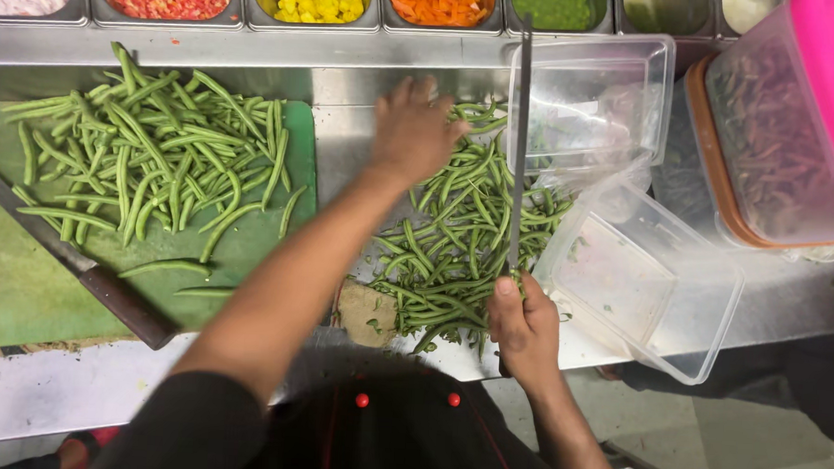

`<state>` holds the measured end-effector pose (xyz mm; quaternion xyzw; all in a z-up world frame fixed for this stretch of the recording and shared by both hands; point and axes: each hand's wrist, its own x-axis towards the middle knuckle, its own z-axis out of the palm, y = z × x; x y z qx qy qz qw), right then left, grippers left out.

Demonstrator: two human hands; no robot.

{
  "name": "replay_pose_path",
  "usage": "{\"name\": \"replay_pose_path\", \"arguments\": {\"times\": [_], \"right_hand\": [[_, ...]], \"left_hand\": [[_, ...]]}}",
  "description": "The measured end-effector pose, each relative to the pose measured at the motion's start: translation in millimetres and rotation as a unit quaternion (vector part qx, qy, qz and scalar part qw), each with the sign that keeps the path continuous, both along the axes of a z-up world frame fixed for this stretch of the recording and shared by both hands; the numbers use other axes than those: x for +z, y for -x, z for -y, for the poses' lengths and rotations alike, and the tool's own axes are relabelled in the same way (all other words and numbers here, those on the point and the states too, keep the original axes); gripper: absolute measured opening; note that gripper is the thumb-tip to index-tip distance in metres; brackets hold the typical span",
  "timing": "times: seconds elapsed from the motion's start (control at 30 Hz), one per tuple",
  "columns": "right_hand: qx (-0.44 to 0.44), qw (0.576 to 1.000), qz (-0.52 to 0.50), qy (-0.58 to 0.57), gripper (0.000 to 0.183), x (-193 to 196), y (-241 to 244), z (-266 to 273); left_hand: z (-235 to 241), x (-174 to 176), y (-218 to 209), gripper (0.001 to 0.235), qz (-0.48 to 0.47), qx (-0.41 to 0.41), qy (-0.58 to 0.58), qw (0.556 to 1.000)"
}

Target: The person trims the ends of green beans by hand and with a knife, placing trimmed beans on a green cutting board. The person repeatedly picks up beans, snaps off the ends, and uses a knife to trim additional pieces.

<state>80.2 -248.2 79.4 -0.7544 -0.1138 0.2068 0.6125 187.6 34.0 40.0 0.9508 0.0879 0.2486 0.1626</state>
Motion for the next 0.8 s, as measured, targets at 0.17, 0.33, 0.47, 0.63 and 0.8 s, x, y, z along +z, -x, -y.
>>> {"name": "replay_pose_path", "arguments": {"times": [0.17,0.33,0.47,0.63,0.8], "right_hand": [[0.006,1.000,0.007,-0.016,0.037,-7.7,9.9,24.5],[0.000,0.999,-0.051,-0.013,0.035,-27.3,23.7,29.4],[0.035,0.997,-0.071,0.020,0.033,-20.4,24.8,13.1],[0.097,0.993,-0.020,0.062,0.031,-6.5,16.7,-12.1],[0.129,0.990,-0.047,0.031,0.030,1.6,18.2,-31.5]], "left_hand": [[39.7,-27.4,19.2,0.038,-0.210,0.038,0.142,0.967],[55.5,-29.4,130.1,0.024,-0.035,0.004,0.122,0.992],[49.5,13.8,183.8,0.026,0.047,-0.036,0.096,0.994],[53.2,46.1,214.6,0.029,-0.005,-0.061,0.303,0.951],[68.1,54.1,226.6,0.030,-0.004,-0.042,0.360,0.932]]}}
